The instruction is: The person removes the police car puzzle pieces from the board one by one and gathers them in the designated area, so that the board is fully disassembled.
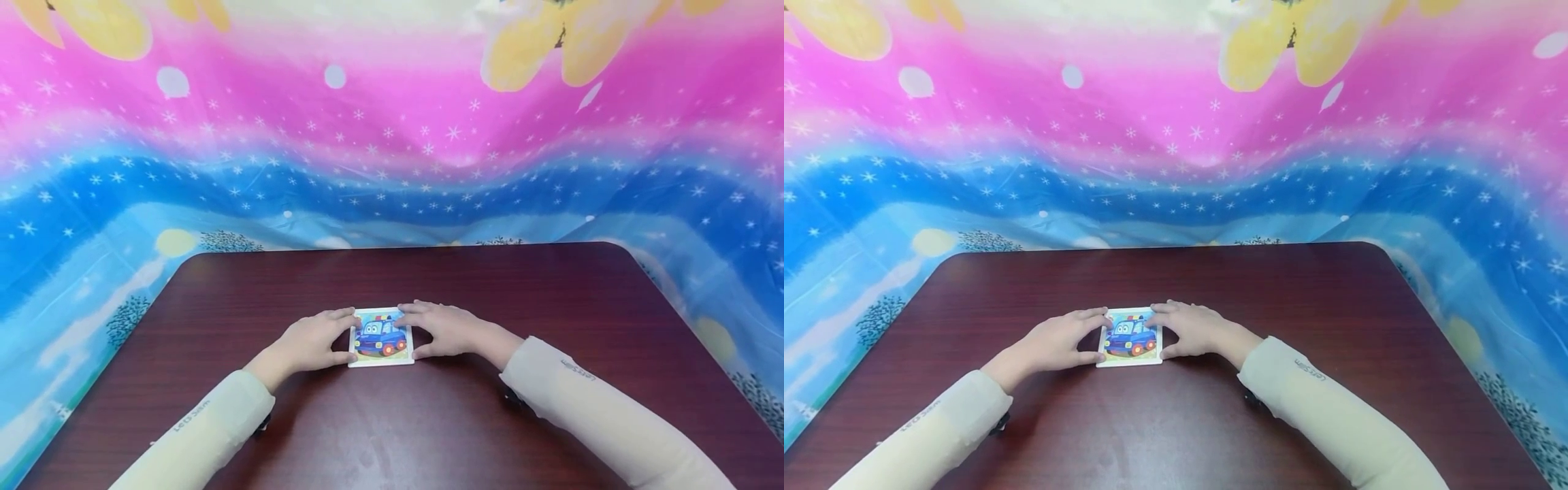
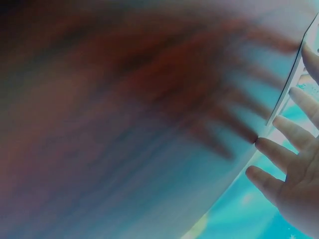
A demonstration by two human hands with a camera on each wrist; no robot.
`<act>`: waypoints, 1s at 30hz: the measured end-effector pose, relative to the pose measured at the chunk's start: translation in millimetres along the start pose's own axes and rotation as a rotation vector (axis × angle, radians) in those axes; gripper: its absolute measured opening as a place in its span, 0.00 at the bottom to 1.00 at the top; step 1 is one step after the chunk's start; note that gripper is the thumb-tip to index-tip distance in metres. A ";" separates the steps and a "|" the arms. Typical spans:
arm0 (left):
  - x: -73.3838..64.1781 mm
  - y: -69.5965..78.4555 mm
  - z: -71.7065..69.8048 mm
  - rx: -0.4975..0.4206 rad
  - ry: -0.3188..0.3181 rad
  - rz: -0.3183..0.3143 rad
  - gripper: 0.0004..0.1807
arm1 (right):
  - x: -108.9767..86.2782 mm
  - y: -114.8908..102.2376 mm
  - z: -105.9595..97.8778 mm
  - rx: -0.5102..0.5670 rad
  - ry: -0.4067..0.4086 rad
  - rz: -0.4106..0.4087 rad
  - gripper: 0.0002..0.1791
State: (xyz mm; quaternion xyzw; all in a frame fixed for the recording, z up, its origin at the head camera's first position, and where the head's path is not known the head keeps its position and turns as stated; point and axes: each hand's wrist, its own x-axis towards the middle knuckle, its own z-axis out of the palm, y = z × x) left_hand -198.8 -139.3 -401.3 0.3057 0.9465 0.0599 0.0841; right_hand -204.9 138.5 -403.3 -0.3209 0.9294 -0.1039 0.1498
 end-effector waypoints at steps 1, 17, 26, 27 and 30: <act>-0.4 2.5 -0.6 0.002 -0.001 0.004 0.32 | -2.5 0.5 0.4 0.000 0.003 0.003 0.36; 0.2 35.0 7.0 0.079 0.024 0.069 0.32 | -42.0 7.1 7.4 0.024 0.029 0.033 0.37; 0.0 54.0 10.0 0.099 0.019 0.096 0.28 | -63.1 9.9 8.9 0.016 0.036 0.027 0.36; -0.3 56.1 10.1 0.102 0.018 0.097 0.28 | -65.5 10.1 9.2 0.015 0.039 0.026 0.36; -2.3 61.9 11.1 0.116 0.013 0.098 0.30 | -72.3 9.9 10.1 0.024 0.042 0.021 0.36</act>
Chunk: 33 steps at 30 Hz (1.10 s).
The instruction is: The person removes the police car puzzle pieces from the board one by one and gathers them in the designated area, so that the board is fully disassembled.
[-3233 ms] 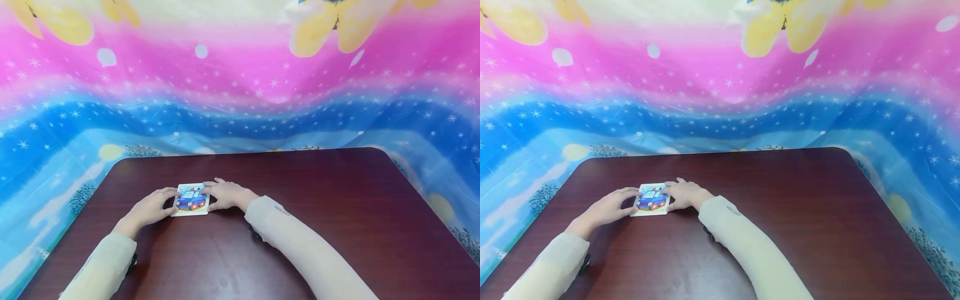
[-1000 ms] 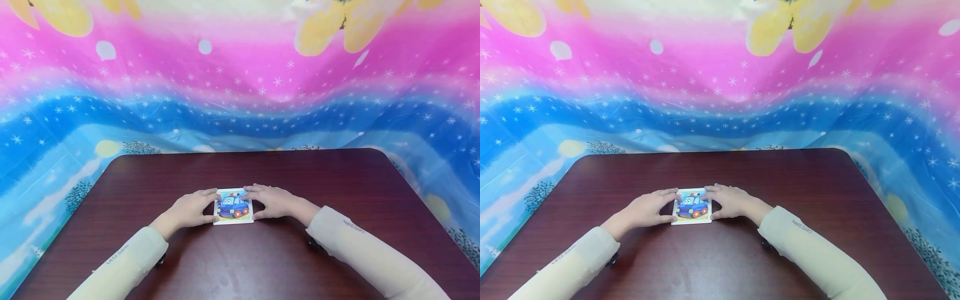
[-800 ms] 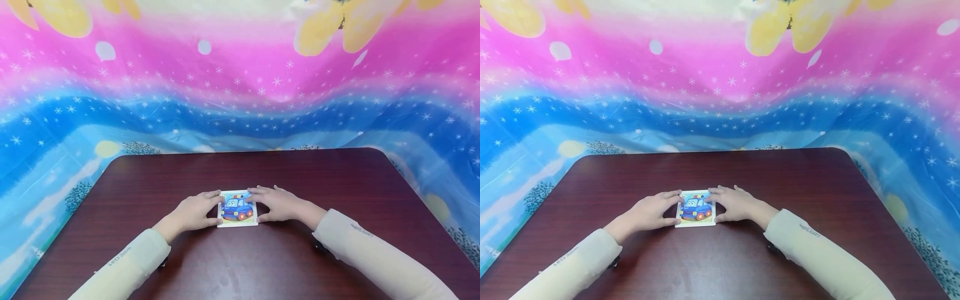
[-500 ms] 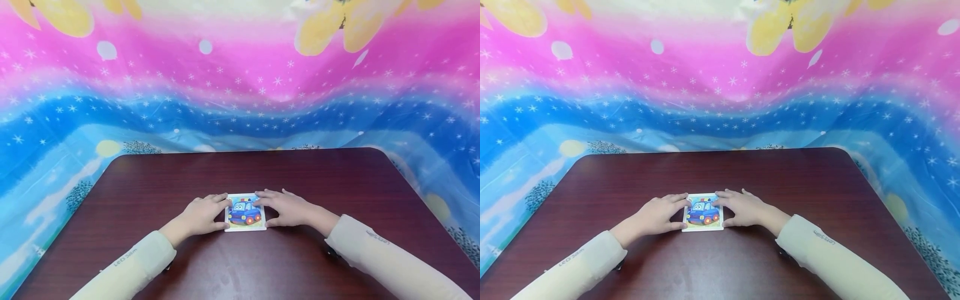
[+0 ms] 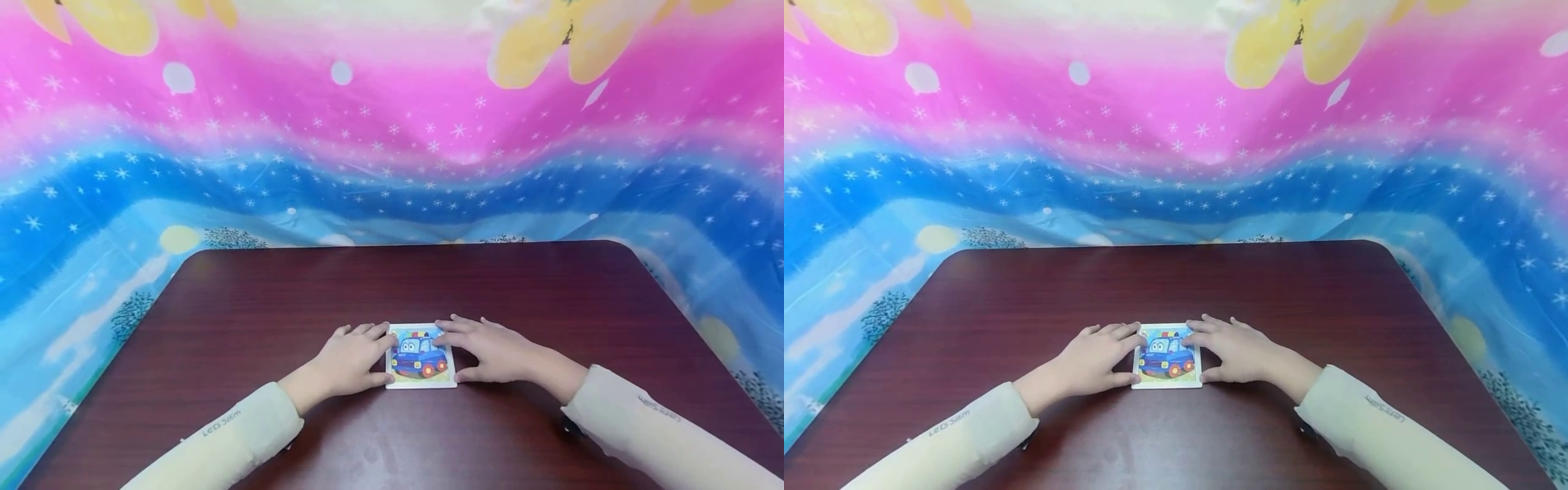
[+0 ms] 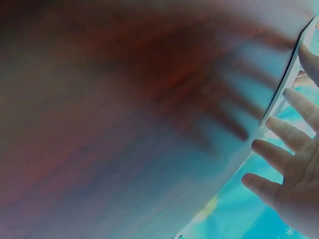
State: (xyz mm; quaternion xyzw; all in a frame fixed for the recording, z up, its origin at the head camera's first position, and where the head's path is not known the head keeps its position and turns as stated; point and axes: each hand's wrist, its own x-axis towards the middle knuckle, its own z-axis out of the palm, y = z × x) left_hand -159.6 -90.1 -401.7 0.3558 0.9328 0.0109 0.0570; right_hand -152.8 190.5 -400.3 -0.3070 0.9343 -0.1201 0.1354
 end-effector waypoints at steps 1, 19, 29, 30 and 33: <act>-0.4 2.1 0.3 0.005 0.000 0.001 0.30 | -2.3 0.2 0.5 0.005 0.001 -0.005 0.35; -5.0 27.6 3.3 0.065 0.013 0.027 0.30 | -31.3 2.7 2.1 -0.056 0.008 -0.064 0.35; -9.3 23.1 3.3 0.015 0.026 -0.022 0.38 | -22.2 -2.5 -4.9 -0.023 0.048 -0.079 0.32; -9.5 22.7 3.3 0.010 0.027 -0.029 0.39 | -19.7 -3.9 -5.5 -0.018 0.057 -0.080 0.32; -10.1 22.1 3.3 0.006 0.025 -0.040 0.42 | -10.6 -8.3 -7.5 -0.011 0.086 -0.081 0.32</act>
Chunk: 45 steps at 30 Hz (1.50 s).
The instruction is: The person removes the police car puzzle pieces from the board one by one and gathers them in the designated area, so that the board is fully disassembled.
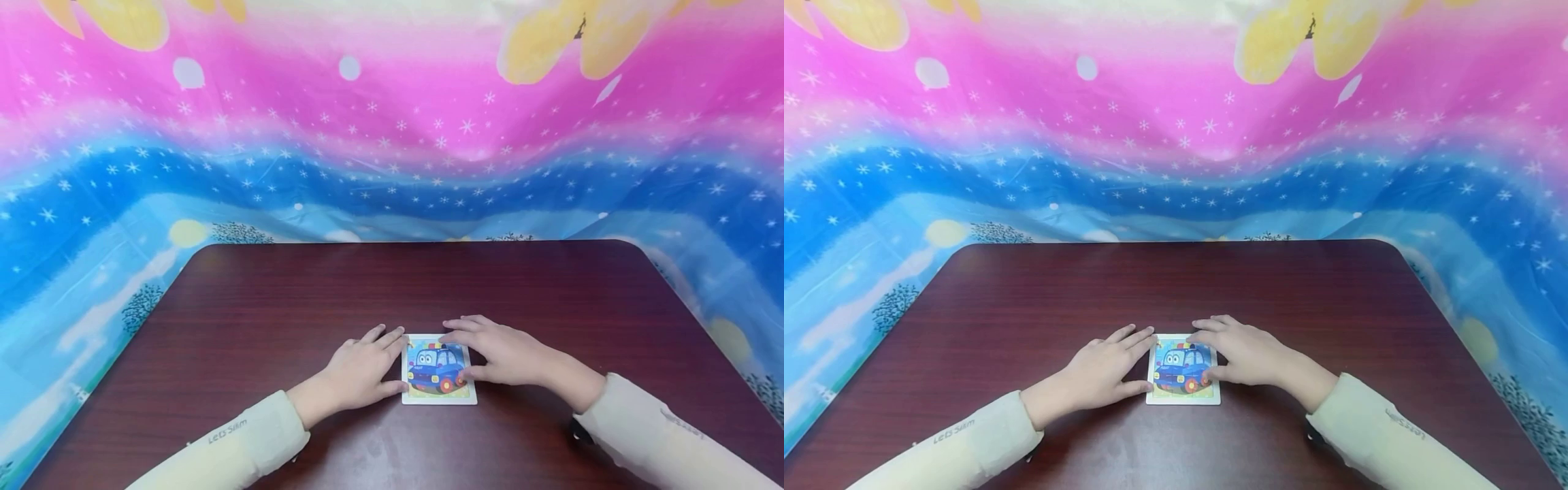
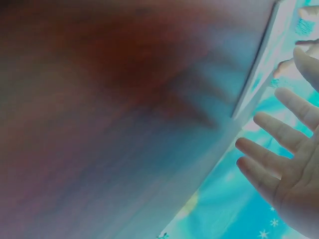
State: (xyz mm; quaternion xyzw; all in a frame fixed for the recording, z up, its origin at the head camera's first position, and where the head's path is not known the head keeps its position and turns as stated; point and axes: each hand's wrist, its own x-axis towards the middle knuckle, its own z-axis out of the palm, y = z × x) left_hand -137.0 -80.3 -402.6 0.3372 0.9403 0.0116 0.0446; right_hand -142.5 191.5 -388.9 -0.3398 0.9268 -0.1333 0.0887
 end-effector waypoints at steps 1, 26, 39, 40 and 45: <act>0.1 -0.1 -0.1 -0.002 -0.005 -0.002 0.42 | 3.4 -0.9 -0.4 0.001 0.006 0.001 0.31; 3.8 0.2 2.9 -0.029 -0.114 -0.027 0.45 | 57.0 -12.5 6.7 0.073 -0.050 -0.018 0.17; 6.0 -1.7 1.3 -0.019 -0.129 -0.037 0.46 | 68.6 -13.6 11.3 0.094 -0.081 0.020 0.19; 6.1 -1.7 1.6 -0.017 -0.129 -0.036 0.46 | 68.5 -13.8 11.4 0.094 -0.082 0.022 0.19; 5.9 -1.3 1.8 -0.012 -0.124 -0.032 0.46 | 67.4 -14.4 11.9 0.116 -0.094 0.023 0.18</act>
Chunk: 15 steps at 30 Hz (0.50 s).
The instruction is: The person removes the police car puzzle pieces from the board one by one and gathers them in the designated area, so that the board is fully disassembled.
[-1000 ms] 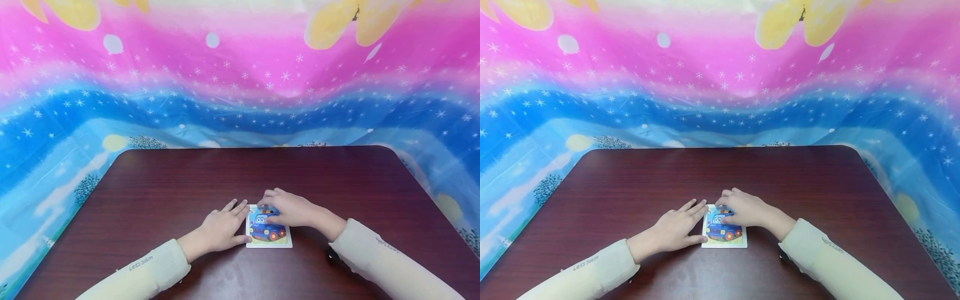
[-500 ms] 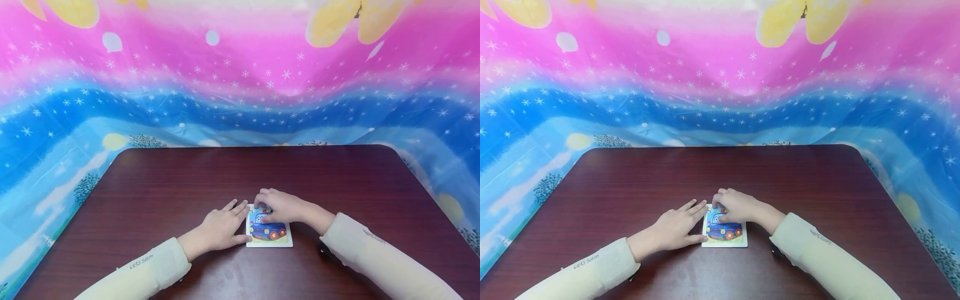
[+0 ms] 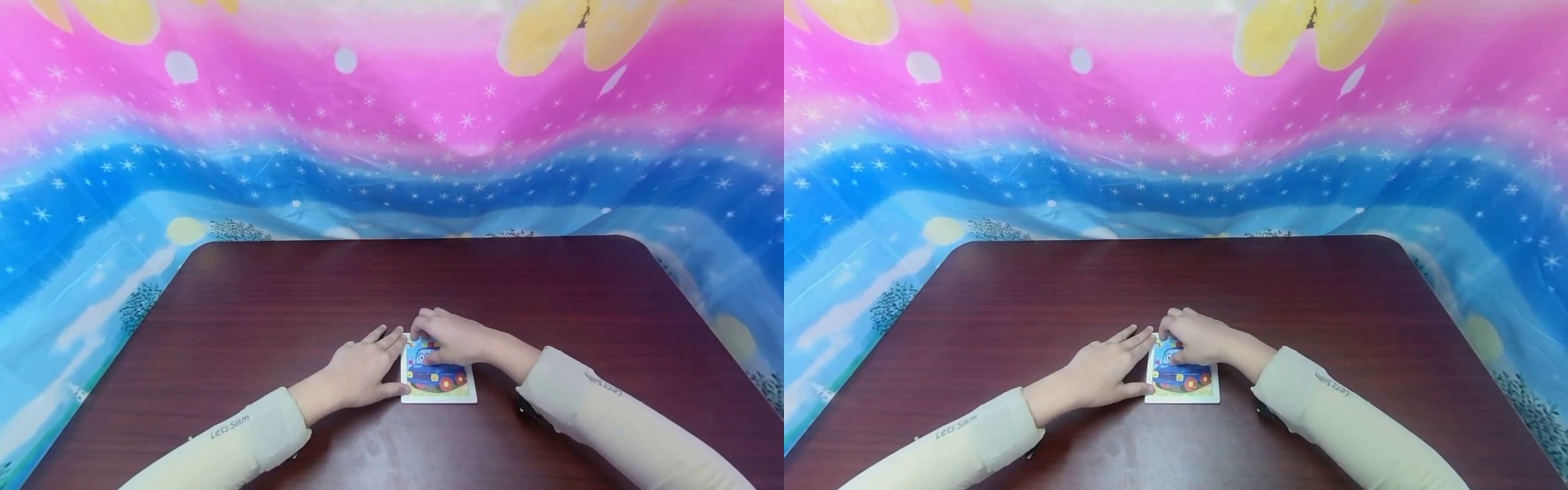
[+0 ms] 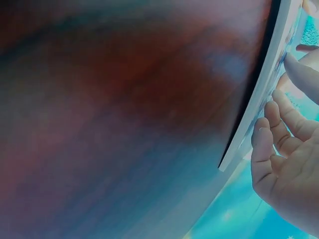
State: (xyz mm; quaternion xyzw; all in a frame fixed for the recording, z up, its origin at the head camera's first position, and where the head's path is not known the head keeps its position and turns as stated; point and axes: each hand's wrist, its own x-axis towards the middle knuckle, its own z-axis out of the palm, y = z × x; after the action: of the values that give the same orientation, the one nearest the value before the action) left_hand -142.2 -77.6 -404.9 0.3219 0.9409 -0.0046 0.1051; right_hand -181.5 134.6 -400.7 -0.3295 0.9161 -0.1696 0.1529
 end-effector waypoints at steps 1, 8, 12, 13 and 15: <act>-0.2 0.0 -0.3 0.000 0.000 -0.001 0.46 | -0.1 -0.1 0.1 0.006 -0.001 0.000 0.18; 0.3 0.0 -1.3 -0.009 -0.007 -0.004 0.47 | -0.2 0.4 -0.5 0.041 -0.011 0.002 0.18; 0.6 0.5 -1.0 -0.013 -0.009 -0.004 0.47 | 0.4 -0.1 -0.8 0.045 -0.016 -0.001 0.18; 0.6 0.6 -0.9 -0.012 -0.008 -0.004 0.47 | 0.6 -0.4 -0.8 0.047 -0.016 -0.002 0.18; 0.7 0.7 -0.7 -0.012 -0.009 -0.006 0.47 | 1.0 -0.8 -0.8 0.053 -0.018 0.000 0.18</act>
State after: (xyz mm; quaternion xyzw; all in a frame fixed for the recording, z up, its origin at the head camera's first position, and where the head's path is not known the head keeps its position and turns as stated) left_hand -142.4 -76.6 -404.3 0.3186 0.9413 -0.0007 0.1113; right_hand -182.1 133.6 -399.8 -0.3270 0.9098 -0.1908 0.1700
